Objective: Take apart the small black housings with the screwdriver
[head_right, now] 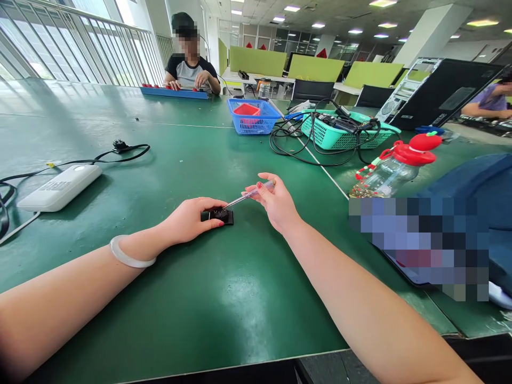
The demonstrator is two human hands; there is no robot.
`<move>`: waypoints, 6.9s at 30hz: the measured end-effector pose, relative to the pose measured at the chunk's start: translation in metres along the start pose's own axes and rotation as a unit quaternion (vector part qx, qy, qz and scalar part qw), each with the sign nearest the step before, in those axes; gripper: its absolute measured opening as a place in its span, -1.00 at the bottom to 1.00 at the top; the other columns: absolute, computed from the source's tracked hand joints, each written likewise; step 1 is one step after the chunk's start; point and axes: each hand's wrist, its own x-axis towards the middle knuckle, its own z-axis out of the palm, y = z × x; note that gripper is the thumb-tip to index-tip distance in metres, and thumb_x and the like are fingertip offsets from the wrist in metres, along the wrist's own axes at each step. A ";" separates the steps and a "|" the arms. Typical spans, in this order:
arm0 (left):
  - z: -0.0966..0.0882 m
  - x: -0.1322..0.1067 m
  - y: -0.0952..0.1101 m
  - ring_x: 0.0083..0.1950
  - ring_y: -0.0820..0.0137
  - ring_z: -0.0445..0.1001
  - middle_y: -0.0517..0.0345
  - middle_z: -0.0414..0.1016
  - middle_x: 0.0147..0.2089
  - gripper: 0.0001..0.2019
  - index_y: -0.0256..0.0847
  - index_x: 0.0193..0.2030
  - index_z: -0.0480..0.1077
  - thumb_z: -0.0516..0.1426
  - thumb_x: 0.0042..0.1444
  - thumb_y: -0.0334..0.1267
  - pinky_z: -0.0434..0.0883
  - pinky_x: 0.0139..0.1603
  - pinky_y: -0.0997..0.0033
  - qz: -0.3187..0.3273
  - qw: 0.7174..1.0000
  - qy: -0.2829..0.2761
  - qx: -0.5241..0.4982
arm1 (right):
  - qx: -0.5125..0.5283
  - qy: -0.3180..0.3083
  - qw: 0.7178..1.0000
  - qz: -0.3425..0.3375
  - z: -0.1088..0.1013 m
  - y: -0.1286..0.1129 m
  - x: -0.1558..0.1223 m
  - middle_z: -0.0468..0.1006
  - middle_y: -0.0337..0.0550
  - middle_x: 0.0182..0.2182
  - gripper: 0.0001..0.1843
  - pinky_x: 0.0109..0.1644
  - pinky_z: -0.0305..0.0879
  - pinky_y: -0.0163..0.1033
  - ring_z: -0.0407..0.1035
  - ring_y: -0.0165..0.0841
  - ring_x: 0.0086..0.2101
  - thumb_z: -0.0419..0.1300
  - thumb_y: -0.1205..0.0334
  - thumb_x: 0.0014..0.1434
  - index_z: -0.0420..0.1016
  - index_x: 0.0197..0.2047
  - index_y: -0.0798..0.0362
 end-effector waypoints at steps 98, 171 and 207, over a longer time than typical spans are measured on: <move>0.000 -0.007 0.000 -0.01 0.24 0.42 0.10 0.50 -0.06 -0.65 -0.05 -0.02 0.40 0.20 0.00 -0.26 0.37 0.07 0.18 -0.041 0.999 0.026 -0.013 | -0.413 -0.067 0.760 -0.498 0.038 -0.019 -0.043 0.58 -0.15 -0.32 -0.73 -0.23 0.51 -0.18 0.51 -0.29 -0.30 0.10 0.40 0.21 0.30 -0.04 -0.07; 0.000 -0.008 0.000 0.12 0.22 0.39 0.08 0.50 0.10 -0.52 -0.05 0.15 0.35 0.20 0.05 -0.32 0.33 0.19 0.14 0.004 1.000 0.010 0.004 | -0.390 -0.059 0.778 -0.489 0.041 -0.018 -0.052 0.59 -0.15 -0.25 -0.55 -0.09 0.53 -0.10 0.53 -0.27 -0.19 0.07 0.48 0.19 0.24 0.10 -0.09; 0.001 -0.013 -0.002 0.22 0.04 0.28 -0.12 0.35 0.23 -0.57 -0.20 0.11 0.41 -0.11 0.19 -0.39 0.32 0.20 -0.10 -0.049 0.971 0.079 0.220 | -0.214 0.062 0.940 -0.260 0.013 -0.002 -0.013 0.55 -0.15 -0.30 -0.70 -0.10 0.49 -0.07 0.51 -0.31 -0.26 0.12 0.13 0.25 0.25 0.02 -0.01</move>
